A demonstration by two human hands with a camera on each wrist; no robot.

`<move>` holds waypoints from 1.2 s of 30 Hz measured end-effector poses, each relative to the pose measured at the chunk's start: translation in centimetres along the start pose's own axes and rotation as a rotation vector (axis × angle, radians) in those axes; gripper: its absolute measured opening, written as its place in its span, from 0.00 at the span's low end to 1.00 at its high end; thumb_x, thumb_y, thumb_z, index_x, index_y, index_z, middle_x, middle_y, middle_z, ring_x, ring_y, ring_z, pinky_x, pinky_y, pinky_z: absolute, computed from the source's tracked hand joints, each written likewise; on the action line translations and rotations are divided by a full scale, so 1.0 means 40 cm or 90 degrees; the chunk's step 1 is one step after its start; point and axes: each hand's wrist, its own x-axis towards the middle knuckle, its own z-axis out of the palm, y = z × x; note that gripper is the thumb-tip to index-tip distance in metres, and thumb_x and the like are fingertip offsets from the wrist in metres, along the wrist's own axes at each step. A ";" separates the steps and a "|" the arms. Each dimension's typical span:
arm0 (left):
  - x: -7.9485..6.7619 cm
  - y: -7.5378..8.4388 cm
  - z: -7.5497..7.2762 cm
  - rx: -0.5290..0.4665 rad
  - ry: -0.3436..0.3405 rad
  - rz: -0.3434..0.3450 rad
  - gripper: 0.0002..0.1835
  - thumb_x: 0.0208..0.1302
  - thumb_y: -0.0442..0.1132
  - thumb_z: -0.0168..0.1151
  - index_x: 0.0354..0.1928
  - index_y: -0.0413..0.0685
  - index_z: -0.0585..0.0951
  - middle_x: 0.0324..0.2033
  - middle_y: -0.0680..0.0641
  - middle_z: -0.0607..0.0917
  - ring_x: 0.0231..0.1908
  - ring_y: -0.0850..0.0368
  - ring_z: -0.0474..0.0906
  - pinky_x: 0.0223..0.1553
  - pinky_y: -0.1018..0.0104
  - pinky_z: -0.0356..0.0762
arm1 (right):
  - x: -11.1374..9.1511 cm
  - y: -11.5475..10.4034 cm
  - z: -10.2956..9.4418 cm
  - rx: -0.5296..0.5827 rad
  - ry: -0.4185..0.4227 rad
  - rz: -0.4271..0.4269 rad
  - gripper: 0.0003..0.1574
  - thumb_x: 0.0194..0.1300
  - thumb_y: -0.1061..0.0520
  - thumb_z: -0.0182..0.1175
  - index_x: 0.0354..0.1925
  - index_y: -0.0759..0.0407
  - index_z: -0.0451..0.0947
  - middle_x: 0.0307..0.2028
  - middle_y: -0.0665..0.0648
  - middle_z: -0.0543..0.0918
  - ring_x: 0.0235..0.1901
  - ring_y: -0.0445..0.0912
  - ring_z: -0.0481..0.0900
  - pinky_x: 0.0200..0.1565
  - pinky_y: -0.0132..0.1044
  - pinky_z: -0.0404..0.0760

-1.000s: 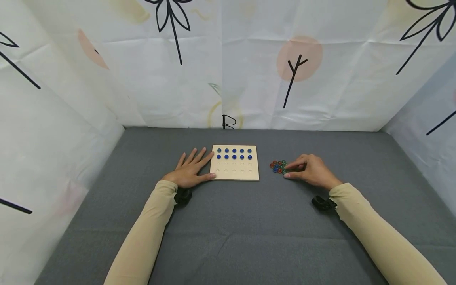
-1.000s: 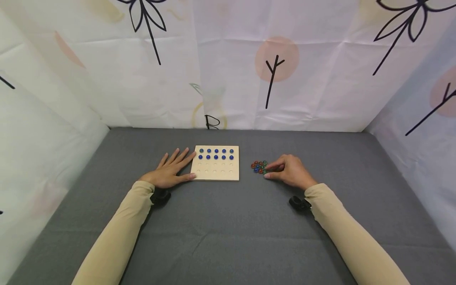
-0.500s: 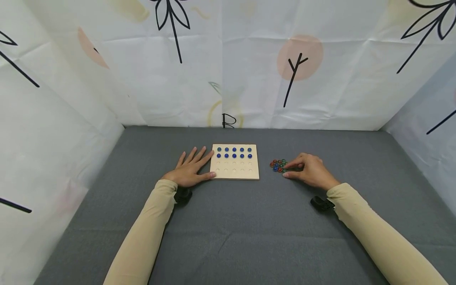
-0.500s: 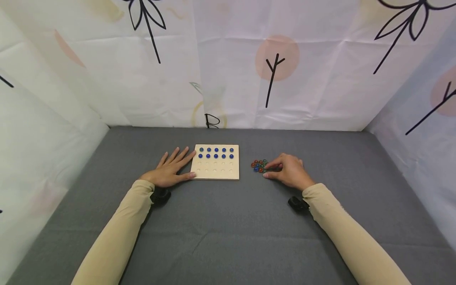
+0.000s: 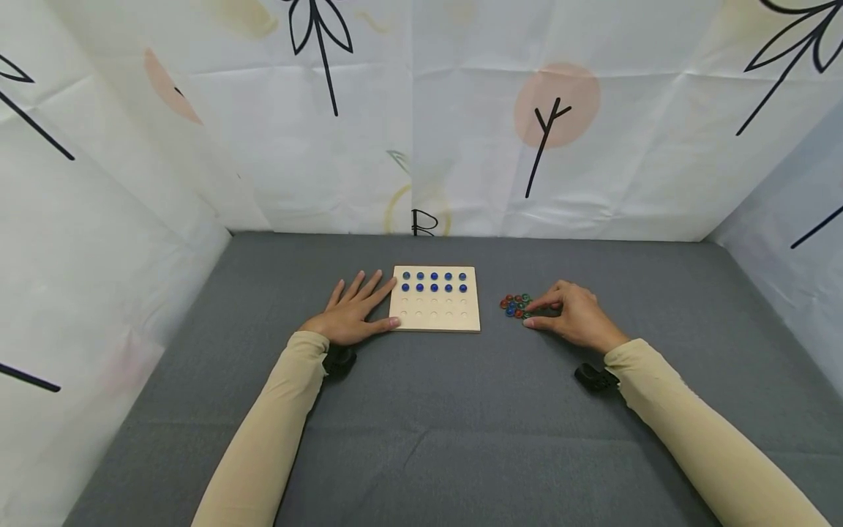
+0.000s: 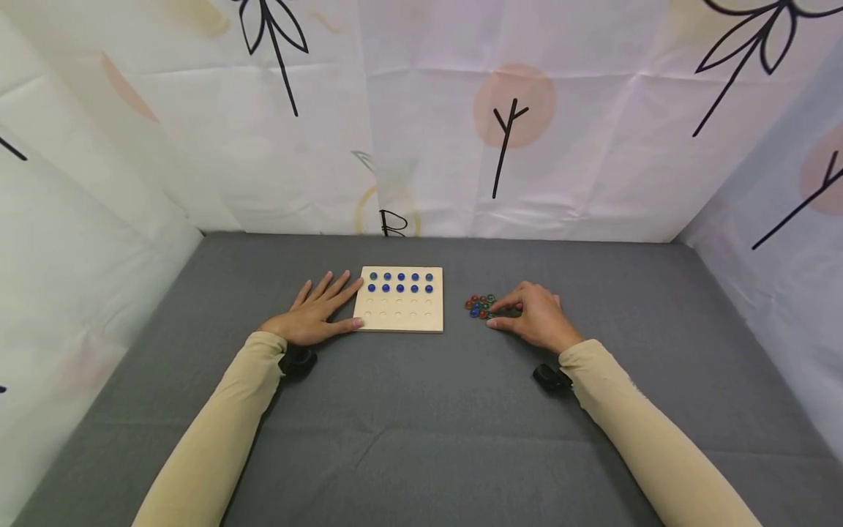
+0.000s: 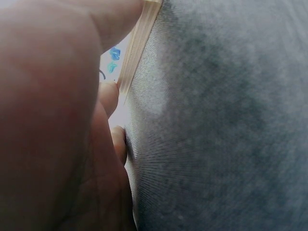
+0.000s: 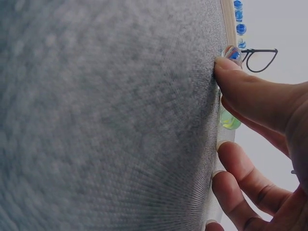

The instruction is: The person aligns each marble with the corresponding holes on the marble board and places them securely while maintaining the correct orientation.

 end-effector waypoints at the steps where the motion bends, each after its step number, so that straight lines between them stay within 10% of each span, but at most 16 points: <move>1: 0.000 0.000 0.000 0.001 0.000 0.000 0.47 0.70 0.74 0.47 0.82 0.68 0.42 0.81 0.52 0.36 0.78 0.50 0.24 0.74 0.45 0.17 | 0.000 0.000 0.000 0.000 0.000 -0.001 0.12 0.60 0.54 0.76 0.43 0.56 0.91 0.36 0.56 0.78 0.34 0.48 0.72 0.39 0.46 0.64; 36: -0.024 0.044 -0.029 0.019 -0.007 -0.006 0.45 0.74 0.63 0.54 0.83 0.58 0.46 0.81 0.45 0.40 0.79 0.43 0.28 0.74 0.40 0.21 | 0.021 -0.092 -0.005 0.044 0.027 -0.008 0.15 0.59 0.54 0.77 0.45 0.55 0.92 0.37 0.59 0.79 0.33 0.47 0.73 0.33 0.39 0.72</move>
